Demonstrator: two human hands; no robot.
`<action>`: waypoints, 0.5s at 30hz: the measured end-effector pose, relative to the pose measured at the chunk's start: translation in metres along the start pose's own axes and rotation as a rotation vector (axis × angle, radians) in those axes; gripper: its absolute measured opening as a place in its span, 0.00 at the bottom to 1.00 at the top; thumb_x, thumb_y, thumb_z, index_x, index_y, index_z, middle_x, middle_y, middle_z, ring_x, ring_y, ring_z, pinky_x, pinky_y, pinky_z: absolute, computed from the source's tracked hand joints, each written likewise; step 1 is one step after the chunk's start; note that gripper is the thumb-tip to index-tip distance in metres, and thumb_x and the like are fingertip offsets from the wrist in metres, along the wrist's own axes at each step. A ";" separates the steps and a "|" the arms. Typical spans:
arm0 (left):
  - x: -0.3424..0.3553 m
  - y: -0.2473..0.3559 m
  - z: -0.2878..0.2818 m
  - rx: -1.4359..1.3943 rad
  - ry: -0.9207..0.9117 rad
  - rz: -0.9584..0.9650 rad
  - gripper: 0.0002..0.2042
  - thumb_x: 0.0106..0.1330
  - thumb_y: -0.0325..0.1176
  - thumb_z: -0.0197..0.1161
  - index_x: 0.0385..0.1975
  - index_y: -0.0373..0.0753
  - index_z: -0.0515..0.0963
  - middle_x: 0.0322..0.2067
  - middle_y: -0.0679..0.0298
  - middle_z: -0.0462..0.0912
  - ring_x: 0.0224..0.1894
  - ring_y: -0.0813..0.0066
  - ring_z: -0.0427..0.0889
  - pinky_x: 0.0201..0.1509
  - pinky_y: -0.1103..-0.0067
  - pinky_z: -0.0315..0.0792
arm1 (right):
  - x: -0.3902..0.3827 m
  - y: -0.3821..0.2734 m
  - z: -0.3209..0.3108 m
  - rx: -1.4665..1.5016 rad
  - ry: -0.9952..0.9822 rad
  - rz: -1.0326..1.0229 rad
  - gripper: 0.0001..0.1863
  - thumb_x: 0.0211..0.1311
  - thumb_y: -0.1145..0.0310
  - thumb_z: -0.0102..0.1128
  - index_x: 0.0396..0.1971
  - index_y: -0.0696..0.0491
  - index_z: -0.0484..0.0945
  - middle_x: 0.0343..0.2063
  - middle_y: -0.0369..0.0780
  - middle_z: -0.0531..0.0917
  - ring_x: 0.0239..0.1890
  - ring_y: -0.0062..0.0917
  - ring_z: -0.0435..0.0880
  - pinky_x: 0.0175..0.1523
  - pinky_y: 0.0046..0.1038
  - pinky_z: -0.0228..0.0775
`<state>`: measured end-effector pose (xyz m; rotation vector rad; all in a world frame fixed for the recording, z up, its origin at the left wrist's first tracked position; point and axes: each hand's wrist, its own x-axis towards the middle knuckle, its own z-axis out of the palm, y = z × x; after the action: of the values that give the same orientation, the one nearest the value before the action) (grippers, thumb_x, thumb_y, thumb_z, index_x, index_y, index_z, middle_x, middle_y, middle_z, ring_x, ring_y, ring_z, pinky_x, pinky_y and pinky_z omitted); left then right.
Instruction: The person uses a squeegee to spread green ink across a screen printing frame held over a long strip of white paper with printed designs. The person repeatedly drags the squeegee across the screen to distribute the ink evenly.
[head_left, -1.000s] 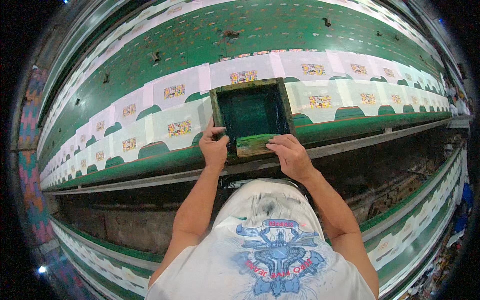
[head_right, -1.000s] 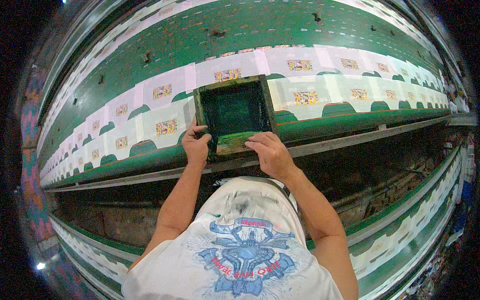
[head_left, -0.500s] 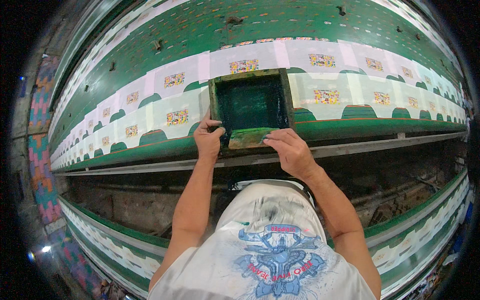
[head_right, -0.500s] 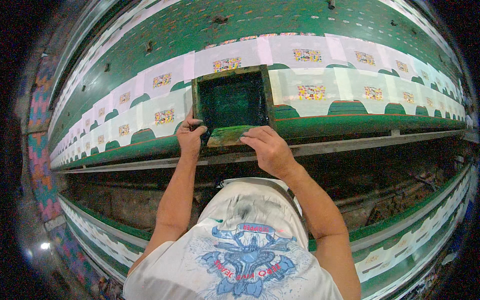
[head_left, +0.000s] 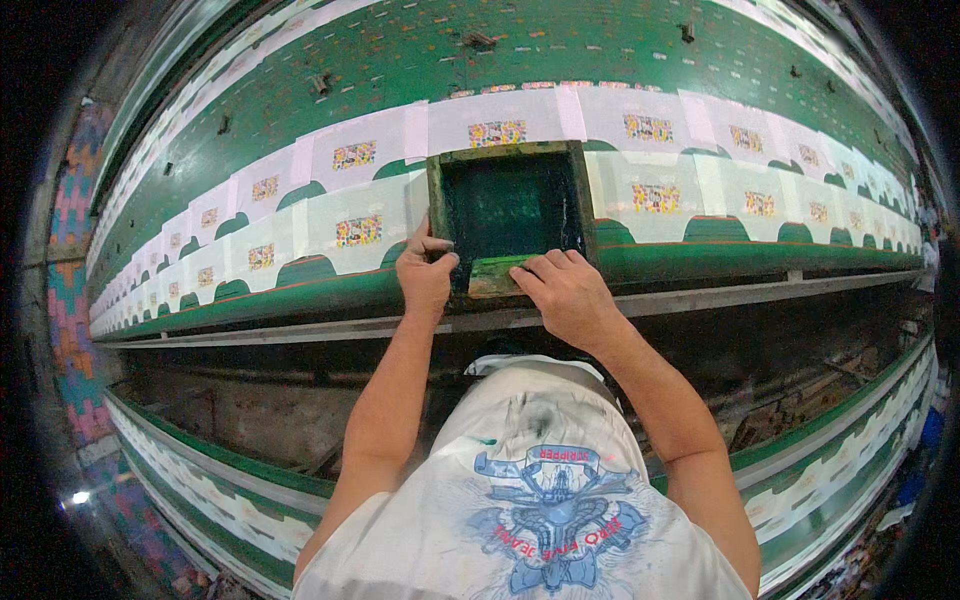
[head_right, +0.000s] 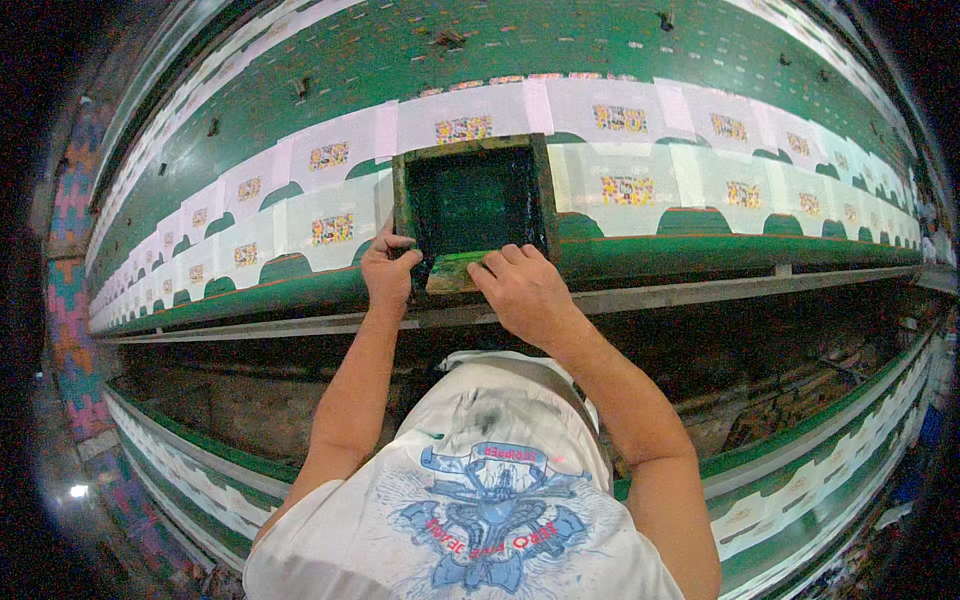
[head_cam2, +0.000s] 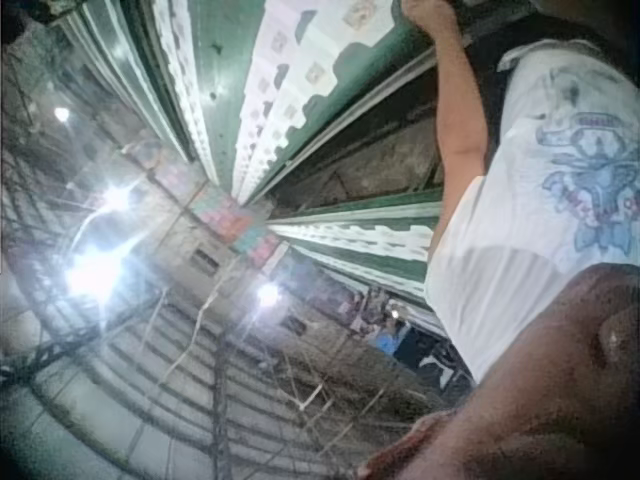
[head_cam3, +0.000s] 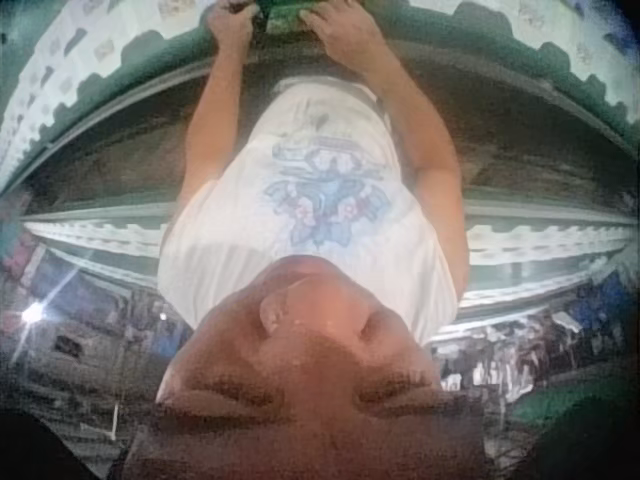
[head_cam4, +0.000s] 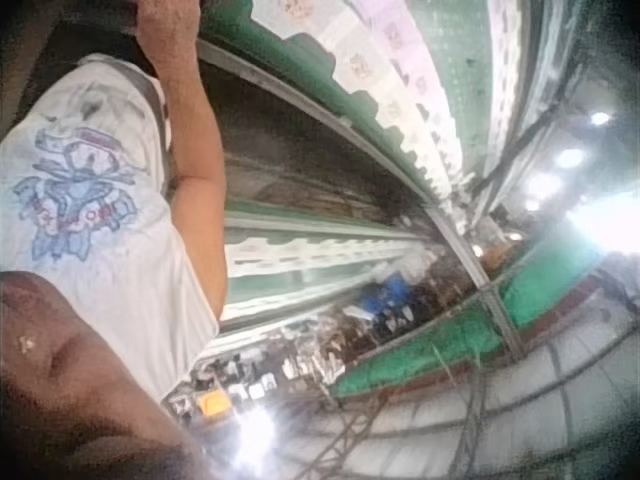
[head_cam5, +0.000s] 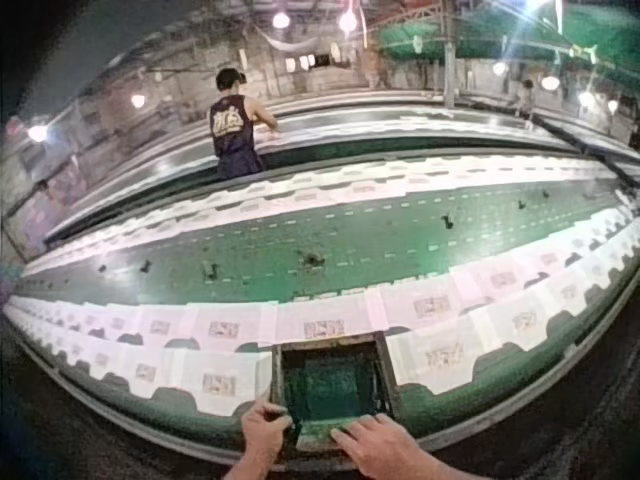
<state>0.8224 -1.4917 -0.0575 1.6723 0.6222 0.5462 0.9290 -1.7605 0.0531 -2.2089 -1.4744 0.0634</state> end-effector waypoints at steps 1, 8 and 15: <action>-0.005 0.019 0.004 -0.099 -0.031 -0.139 0.07 0.61 0.16 0.71 0.36 0.33 0.88 0.83 0.44 0.70 0.78 0.62 0.77 0.78 0.67 0.71 | 0.005 0.000 -0.006 -0.002 -0.065 0.016 0.19 0.59 0.76 0.68 0.52 0.54 0.90 0.48 0.44 0.89 0.55 0.41 0.87 0.60 0.43 0.80; -0.002 0.010 0.011 -0.261 0.017 -0.187 0.14 0.68 0.16 0.68 0.52 0.33 0.89 0.81 0.44 0.73 0.82 0.55 0.72 0.84 0.64 0.64 | 0.066 0.051 -0.038 0.104 -0.325 0.094 0.17 0.61 0.76 0.64 0.50 0.52 0.89 0.46 0.48 0.90 0.56 0.48 0.88 0.62 0.49 0.82; 0.001 0.001 0.006 -0.197 -0.051 -0.115 0.16 0.71 0.17 0.67 0.57 0.36 0.88 0.80 0.44 0.74 0.82 0.54 0.72 0.85 0.64 0.63 | 0.127 0.080 -0.027 0.000 -0.162 0.144 0.24 0.65 0.82 0.61 0.59 0.52 0.90 0.51 0.49 0.91 0.58 0.51 0.88 0.66 0.51 0.81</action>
<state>0.8274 -1.4957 -0.0572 1.4512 0.6039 0.4652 1.0584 -1.6827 0.0724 -2.3544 -1.3950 0.2959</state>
